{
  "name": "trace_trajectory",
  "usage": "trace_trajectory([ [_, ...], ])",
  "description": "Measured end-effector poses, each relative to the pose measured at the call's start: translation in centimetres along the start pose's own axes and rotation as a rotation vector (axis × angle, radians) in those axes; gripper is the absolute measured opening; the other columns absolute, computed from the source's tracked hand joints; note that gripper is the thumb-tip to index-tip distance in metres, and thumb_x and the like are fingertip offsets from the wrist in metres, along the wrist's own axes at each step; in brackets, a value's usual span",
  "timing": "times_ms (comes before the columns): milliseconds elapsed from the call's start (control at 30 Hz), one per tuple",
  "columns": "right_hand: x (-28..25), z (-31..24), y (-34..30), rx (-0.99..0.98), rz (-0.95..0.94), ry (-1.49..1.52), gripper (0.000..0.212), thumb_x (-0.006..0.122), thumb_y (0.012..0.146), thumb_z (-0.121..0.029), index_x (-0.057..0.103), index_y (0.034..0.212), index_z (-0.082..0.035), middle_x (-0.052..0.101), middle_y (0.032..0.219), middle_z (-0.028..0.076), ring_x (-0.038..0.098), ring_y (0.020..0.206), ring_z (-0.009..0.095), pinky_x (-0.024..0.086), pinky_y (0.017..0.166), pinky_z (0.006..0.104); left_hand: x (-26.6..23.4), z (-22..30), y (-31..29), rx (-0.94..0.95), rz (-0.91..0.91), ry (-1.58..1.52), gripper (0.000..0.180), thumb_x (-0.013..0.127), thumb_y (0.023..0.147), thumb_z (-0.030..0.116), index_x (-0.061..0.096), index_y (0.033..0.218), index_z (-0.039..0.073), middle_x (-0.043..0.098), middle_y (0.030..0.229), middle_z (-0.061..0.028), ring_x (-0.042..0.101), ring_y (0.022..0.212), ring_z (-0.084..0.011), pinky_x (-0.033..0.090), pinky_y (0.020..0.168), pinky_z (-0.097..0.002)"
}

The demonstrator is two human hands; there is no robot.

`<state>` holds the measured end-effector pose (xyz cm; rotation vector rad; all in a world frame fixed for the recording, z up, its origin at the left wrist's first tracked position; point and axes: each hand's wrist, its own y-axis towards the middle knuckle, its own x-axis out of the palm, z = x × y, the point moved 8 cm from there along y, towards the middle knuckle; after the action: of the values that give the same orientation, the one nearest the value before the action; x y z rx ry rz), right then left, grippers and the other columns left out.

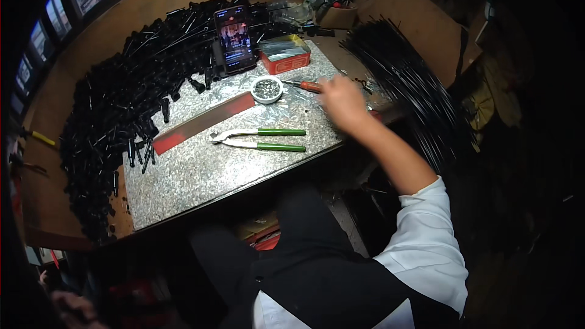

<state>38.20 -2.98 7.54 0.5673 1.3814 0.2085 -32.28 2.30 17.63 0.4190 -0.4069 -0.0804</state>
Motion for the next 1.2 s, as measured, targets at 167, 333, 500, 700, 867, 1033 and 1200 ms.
trace_trajectory([
  [167,1.7,16.8,-2.2,0.360,-0.076,-0.522,0.013,0.054,0.080,-0.008,0.057,0.091,-0.002,0.058,0.089,0.016,0.060,0.085,0.031,0.052,0.071,0.0409,3.1,-15.9,-6.2,-0.555,0.113,0.404,0.027,0.050,0.095,0.037,0.054,0.099,0.011,0.042,0.067,0.0048,0.034,0.047,-0.0033,0.026,0.039,-0.0179],
  [333,2.5,23.4,-4.6,0.402,0.025,-0.709,0.011,0.052,0.082,-0.009,0.056,0.090,-0.004,0.056,0.091,0.013,0.059,0.086,0.029,0.052,0.070,0.0362,-12.2,-31.8,-9.0,-0.601,-0.321,1.137,0.046,0.053,0.094,0.032,0.051,0.123,-0.002,0.064,0.097,-0.0170,0.062,0.088,-0.0291,0.050,0.080,-0.0353],
  [500,2.1,23.9,-4.5,0.461,0.038,-0.755,0.012,0.051,0.083,-0.008,0.053,0.095,-0.005,0.053,0.094,0.014,0.057,0.088,0.028,0.051,0.072,0.0356,-9.4,-35.7,-10.2,-0.651,-0.286,1.544,0.071,0.064,0.084,0.033,0.036,0.132,-0.012,0.036,0.136,-0.0336,0.034,0.129,-0.0426,0.027,0.109,-0.0422],
  [700,2.4,26.8,-4.6,0.556,-0.046,-0.701,0.009,0.051,0.085,-0.009,0.059,0.086,-0.005,0.062,0.088,0.012,0.064,0.084,0.029,0.054,0.069,0.0373,-2.8,-36.2,-8.6,-0.400,-0.249,1.509,0.054,0.063,0.085,0.029,0.050,0.112,-0.016,0.050,0.116,-0.0357,0.048,0.111,-0.0479,0.037,0.099,-0.0448],
  [867,1.3,25.5,-3.4,0.508,-0.126,-0.649,0.013,0.051,0.085,-0.008,0.063,0.083,-0.004,0.064,0.088,0.013,0.064,0.085,0.028,0.053,0.070,0.0386,1.9,-33.9,-8.2,-0.424,-0.297,1.362,0.056,0.063,0.085,0.033,0.052,0.113,-0.015,0.052,0.116,-0.0342,0.050,0.111,-0.0464,0.040,0.097,-0.0440],
  [1033,1.0,25.9,-2.8,0.513,-0.152,-0.691,0.015,0.053,0.084,-0.006,0.067,0.089,-0.003,0.064,0.094,0.012,0.062,0.092,0.028,0.052,0.077,0.0400,1.7,-33.2,-8.7,-0.393,-0.269,1.389,0.052,0.063,0.085,0.029,0.052,0.113,-0.013,0.053,0.115,-0.0333,0.050,0.110,-0.0466,0.041,0.095,-0.0450],
  [1200,2.6,28.1,-3.7,0.504,-0.263,-0.655,0.013,0.060,0.081,-0.010,0.067,0.090,-0.003,0.063,0.097,0.011,0.060,0.096,0.028,0.051,0.078,0.0381,3.2,-33.0,-9.2,-0.355,-0.340,1.334,0.054,0.062,0.086,0.031,0.051,0.117,-0.012,0.052,0.118,-0.0322,0.049,0.112,-0.0455,0.040,0.096,-0.0437],
])
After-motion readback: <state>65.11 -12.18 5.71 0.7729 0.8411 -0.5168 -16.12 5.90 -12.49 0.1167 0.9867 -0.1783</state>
